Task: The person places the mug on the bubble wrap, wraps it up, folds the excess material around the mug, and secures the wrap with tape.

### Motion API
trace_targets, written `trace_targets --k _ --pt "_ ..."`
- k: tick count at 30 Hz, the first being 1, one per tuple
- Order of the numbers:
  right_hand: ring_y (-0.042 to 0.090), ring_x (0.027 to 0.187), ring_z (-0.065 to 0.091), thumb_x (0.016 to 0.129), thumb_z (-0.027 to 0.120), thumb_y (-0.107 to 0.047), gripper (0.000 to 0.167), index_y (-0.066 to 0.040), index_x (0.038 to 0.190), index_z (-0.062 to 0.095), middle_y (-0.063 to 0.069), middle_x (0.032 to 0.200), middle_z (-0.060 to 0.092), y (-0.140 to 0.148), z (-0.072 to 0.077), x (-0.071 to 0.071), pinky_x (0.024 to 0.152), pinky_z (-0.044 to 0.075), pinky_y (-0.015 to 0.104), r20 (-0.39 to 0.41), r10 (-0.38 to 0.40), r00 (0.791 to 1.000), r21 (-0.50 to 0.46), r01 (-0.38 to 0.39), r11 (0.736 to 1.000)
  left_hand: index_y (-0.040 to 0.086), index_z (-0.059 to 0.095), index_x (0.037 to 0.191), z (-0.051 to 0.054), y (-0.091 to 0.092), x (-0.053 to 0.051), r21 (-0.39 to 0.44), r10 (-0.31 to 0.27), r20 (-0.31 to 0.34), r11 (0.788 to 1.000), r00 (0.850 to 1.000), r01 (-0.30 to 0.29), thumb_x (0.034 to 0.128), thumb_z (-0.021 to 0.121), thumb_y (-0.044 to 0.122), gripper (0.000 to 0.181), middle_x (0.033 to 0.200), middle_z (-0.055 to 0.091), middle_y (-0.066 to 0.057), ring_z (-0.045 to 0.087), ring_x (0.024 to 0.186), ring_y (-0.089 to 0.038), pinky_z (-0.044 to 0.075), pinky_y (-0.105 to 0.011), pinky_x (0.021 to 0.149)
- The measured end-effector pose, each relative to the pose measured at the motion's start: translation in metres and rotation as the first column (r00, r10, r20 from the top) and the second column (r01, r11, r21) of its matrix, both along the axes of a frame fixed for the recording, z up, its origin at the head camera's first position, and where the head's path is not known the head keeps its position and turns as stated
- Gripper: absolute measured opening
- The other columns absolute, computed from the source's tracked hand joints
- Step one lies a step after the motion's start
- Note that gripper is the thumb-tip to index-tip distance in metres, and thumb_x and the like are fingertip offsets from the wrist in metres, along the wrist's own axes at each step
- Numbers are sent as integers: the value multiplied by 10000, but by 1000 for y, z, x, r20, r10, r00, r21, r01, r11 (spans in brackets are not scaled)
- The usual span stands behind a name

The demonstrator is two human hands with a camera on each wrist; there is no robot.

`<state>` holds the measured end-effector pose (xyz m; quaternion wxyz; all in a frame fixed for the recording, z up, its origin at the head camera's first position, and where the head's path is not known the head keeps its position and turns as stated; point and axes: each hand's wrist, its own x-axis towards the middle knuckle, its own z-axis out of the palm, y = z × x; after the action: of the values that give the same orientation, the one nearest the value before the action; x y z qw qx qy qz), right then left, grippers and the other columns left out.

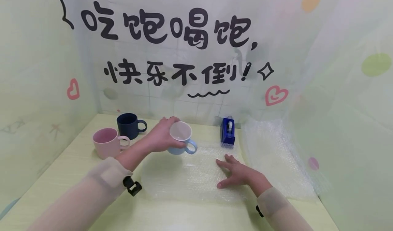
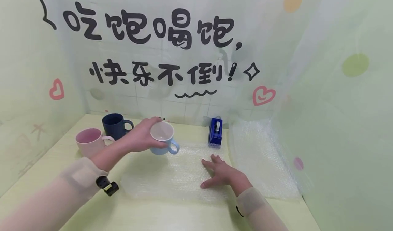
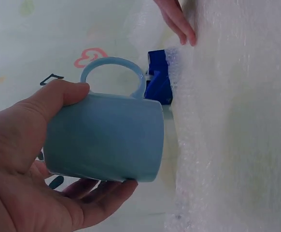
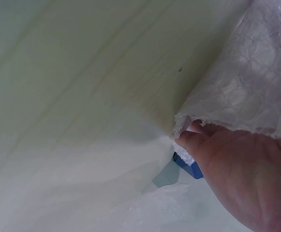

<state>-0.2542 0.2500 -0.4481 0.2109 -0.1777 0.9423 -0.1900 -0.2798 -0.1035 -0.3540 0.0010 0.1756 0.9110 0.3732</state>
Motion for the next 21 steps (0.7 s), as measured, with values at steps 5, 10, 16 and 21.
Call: trace_targets --k 5,10,16,21 --pt "506 1697 83 856 905 -550 1047 -238 1715 394 249 1829 120 1 -2 0 1303 206 774 -3 -2 1000 -1 2 1000 -4 537 1502 -17 26 -8 65 -100 73 993 992 95 778 974 198 869 1385 654 -200 645 1255 -368 579 -543 1055" --pt "508 1696 89 853 897 -577 1040 -258 1711 404 246 1829 128 2 -4 -2 1298 215 776 -8 -8 1000 5 8 1000 -12 545 1471 -37 50 -13 114 -138 118 986 983 124 756 970 124 844 1346 673 -183 661 1226 -342 569 -526 1072" --pt "502 1698 89 848 898 -584 1040 -267 1708 409 241 1829 132 3 -8 -3 1293 220 780 -12 -7 1000 -2 7 1000 -12 525 1500 -57 66 -17 145 -119 153 985 981 97 741 968 74 883 1350 669 -198 658 1237 -356 558 -542 1097" --pt "514 1693 102 852 900 -574 1040 -253 1709 408 256 1823 147 4 -7 -4 1291 234 777 -31 4 1000 -1 -5 1000 -21 518 1498 -62 74 -18 174 -120 166 981 979 90 749 960 50 873 1338 681 -208 667 1234 -361 551 -546 1111"
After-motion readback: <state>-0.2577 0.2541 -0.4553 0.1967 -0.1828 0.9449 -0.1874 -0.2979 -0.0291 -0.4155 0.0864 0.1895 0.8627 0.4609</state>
